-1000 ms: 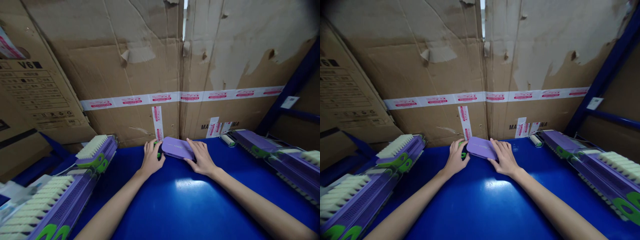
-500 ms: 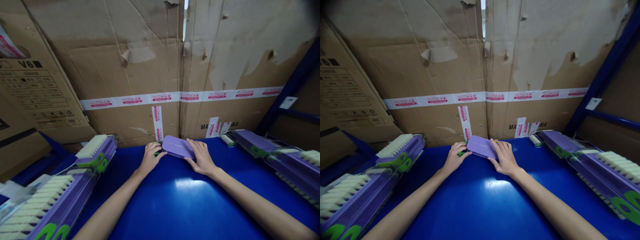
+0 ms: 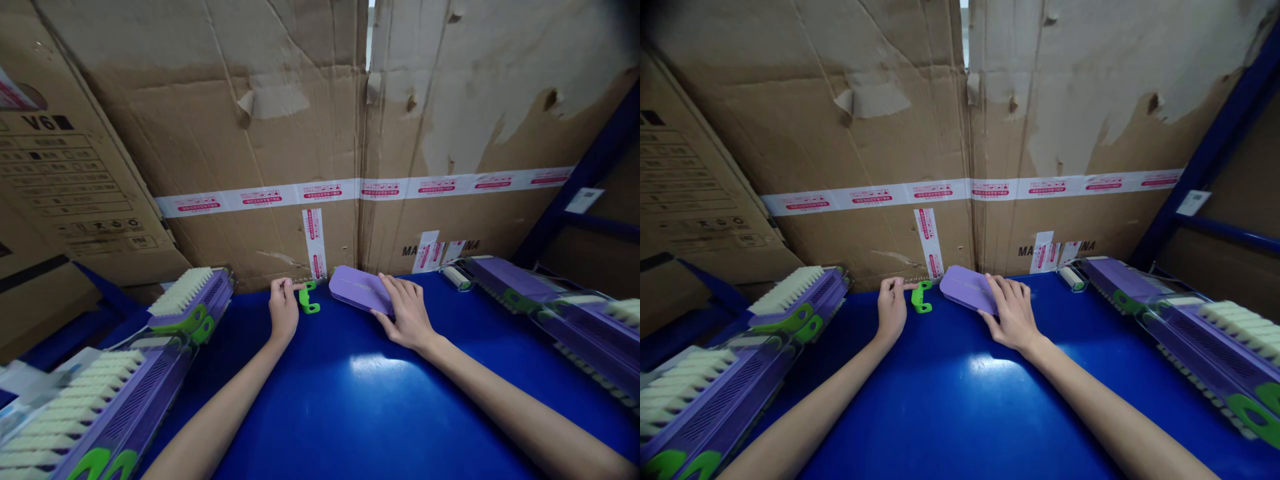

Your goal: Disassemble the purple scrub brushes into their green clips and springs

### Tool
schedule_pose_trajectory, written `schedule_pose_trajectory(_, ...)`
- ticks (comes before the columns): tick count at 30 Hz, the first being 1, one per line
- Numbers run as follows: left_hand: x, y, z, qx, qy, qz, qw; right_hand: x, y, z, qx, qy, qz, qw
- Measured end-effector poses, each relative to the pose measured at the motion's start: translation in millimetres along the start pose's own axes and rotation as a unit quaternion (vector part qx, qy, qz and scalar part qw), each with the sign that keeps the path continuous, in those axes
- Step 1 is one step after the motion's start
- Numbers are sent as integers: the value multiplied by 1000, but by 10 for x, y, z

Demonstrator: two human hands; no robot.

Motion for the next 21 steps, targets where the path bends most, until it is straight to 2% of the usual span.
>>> schedule_pose_trajectory(4, -64, -30, 148, -35, 29, -44, 998, -6, -3, -2, 8, 7, -6, 1000)
schedule_pose_trajectory(7, -42, -27, 174, -42, 78, -37, 995, -14, -3, 8, 13, 8, -8, 1000)
schedule_pose_trajectory(12, 1, 8, 81, -39, 142, -15, 989, -5, -6, 102, -6, 3, 7, 1000)
schedule_pose_trajectory(17, 30, 48, -66, 1, 149, 16, 989, 30, -8, 169, -37, -12, 24, 999)
schedule_pose_trajectory(21, 58, 132, -226, 85, 103, 49, 990, 52, -6, 156, -37, -25, 36, 998)
Point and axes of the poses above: each hand's wrist, its own y-axis away from the middle knuckle, its own x-axis out of the palm, z = x × y, the point moved 8 cm from there along -y, towards the middle knuckle, and after that the axes turned 8 degrees about -y, right-handed, at the moved point
